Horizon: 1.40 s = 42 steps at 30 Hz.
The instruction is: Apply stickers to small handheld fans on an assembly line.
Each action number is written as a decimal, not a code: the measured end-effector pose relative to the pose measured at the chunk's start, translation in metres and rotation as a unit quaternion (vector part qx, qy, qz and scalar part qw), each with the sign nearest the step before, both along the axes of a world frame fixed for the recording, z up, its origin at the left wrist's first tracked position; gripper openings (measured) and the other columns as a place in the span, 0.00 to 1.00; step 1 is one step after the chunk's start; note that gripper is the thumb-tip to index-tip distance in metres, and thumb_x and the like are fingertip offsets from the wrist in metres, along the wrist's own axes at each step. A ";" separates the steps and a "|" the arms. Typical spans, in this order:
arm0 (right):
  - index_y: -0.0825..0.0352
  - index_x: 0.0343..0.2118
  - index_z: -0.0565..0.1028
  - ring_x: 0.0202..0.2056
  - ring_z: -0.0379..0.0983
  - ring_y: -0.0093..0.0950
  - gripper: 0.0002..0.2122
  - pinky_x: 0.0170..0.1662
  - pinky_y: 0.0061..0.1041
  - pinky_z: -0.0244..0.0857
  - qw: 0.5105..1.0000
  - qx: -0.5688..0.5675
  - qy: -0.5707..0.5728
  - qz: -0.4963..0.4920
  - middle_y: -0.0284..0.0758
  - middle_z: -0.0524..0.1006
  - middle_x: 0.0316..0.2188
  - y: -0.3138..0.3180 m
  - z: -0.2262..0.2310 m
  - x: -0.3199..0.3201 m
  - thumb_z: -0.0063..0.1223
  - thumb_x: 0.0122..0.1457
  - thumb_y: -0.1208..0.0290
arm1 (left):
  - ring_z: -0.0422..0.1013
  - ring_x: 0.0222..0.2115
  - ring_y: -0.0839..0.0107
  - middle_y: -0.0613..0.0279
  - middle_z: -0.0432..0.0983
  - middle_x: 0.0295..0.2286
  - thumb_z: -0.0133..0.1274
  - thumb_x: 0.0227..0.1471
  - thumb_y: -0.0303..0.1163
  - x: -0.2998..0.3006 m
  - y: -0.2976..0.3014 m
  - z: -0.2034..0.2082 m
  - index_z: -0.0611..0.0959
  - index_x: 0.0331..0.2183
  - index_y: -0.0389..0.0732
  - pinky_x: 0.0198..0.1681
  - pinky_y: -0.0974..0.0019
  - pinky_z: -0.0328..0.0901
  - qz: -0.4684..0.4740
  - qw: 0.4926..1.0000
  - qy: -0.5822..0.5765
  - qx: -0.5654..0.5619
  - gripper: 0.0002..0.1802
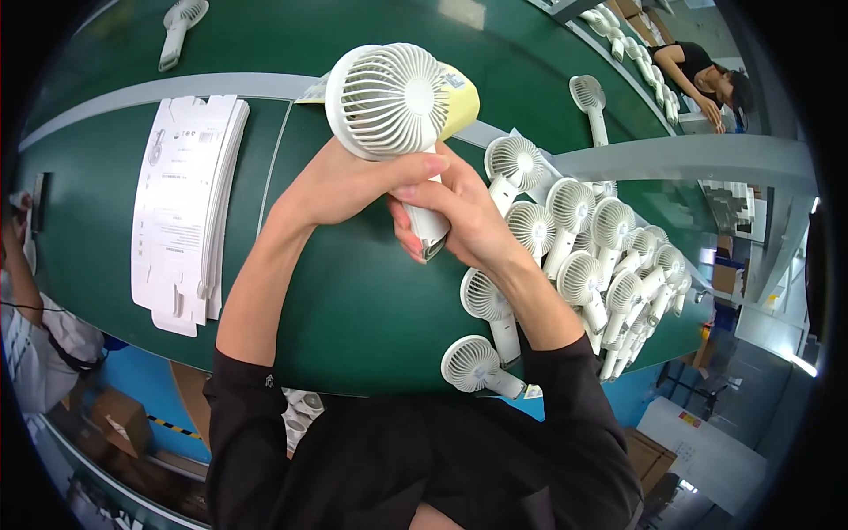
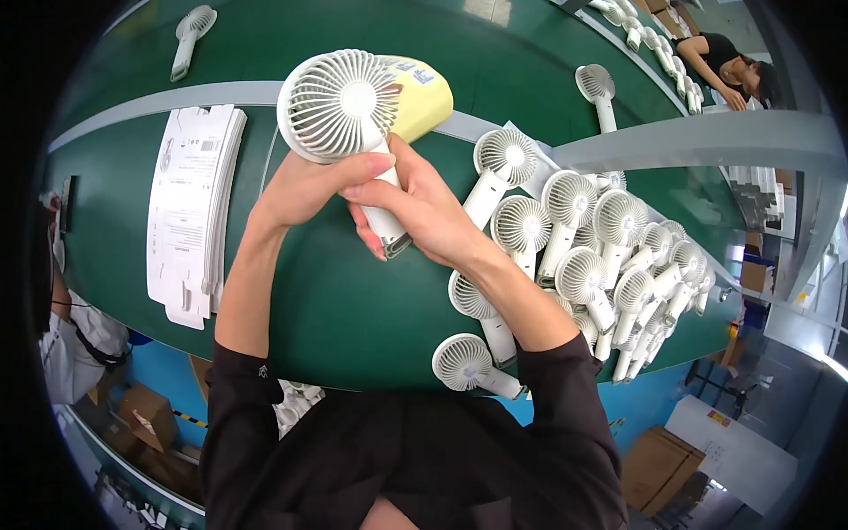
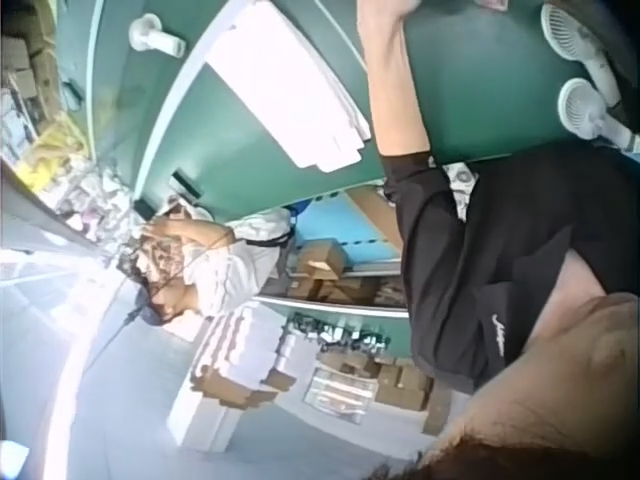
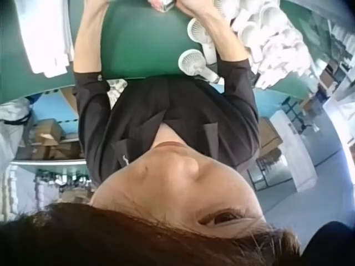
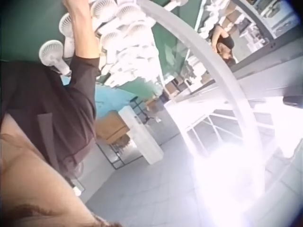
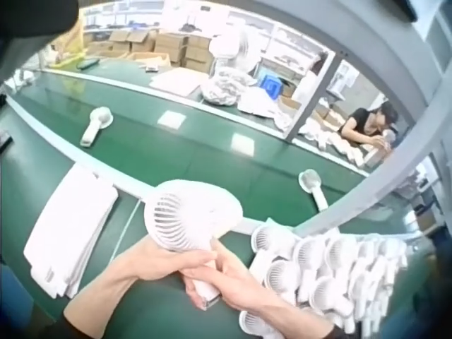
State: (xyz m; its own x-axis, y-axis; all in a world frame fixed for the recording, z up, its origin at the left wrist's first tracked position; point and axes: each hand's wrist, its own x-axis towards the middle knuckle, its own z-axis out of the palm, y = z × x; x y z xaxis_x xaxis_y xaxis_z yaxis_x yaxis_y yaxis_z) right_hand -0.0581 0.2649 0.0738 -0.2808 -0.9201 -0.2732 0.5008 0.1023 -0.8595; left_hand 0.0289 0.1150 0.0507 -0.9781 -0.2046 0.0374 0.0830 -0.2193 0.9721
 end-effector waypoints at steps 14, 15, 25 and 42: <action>0.72 0.49 0.58 0.32 0.79 0.34 0.20 0.34 0.31 0.72 0.890 0.035 0.427 -0.156 0.48 0.78 0.34 0.005 0.005 0.027 0.55 0.60 0.74 | 0.74 0.41 0.72 0.61 0.76 0.40 0.66 0.46 0.26 -0.007 0.027 0.000 0.76 0.48 0.34 0.44 0.65 0.72 0.051 0.967 -0.002 0.248 0.27; 0.72 0.49 0.58 0.32 0.79 0.34 0.20 0.34 0.31 0.72 0.891 0.035 0.424 -0.160 0.48 0.78 0.34 0.005 0.007 0.027 0.55 0.60 0.74 | 0.74 0.41 0.72 0.61 0.76 0.40 0.66 0.46 0.26 -0.007 0.026 -0.001 0.76 0.48 0.34 0.44 0.65 0.72 0.048 0.968 -0.005 0.245 0.27; 0.75 0.49 0.57 0.35 0.77 0.56 0.20 0.36 0.43 0.71 0.876 0.073 0.461 -0.124 0.56 0.77 0.35 0.005 0.006 0.034 0.54 0.60 0.76 | 0.75 0.40 0.71 0.60 0.77 0.40 0.65 0.45 0.25 -0.002 0.023 -0.007 0.75 0.49 0.35 0.43 0.65 0.71 0.052 0.975 -0.007 0.218 0.28; 0.72 0.49 0.61 0.28 0.75 0.25 0.19 0.31 0.27 0.69 0.891 0.081 0.425 -0.137 0.41 0.77 0.32 0.004 -0.006 0.035 0.57 0.63 0.68 | 0.71 0.49 0.67 0.56 0.74 0.48 0.52 0.61 0.37 -0.011 -0.024 0.002 0.74 0.53 0.32 0.55 0.61 0.65 0.253 0.934 0.117 0.222 0.23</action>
State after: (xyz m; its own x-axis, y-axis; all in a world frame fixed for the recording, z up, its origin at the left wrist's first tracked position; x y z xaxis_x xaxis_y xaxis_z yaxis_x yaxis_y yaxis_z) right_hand -0.0234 0.2692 0.0678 -0.6575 -0.7531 0.0218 -0.2982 0.2335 -0.9255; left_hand 0.0183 0.0909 0.0526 -0.7277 -0.6847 0.0406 0.4848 -0.4717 0.7365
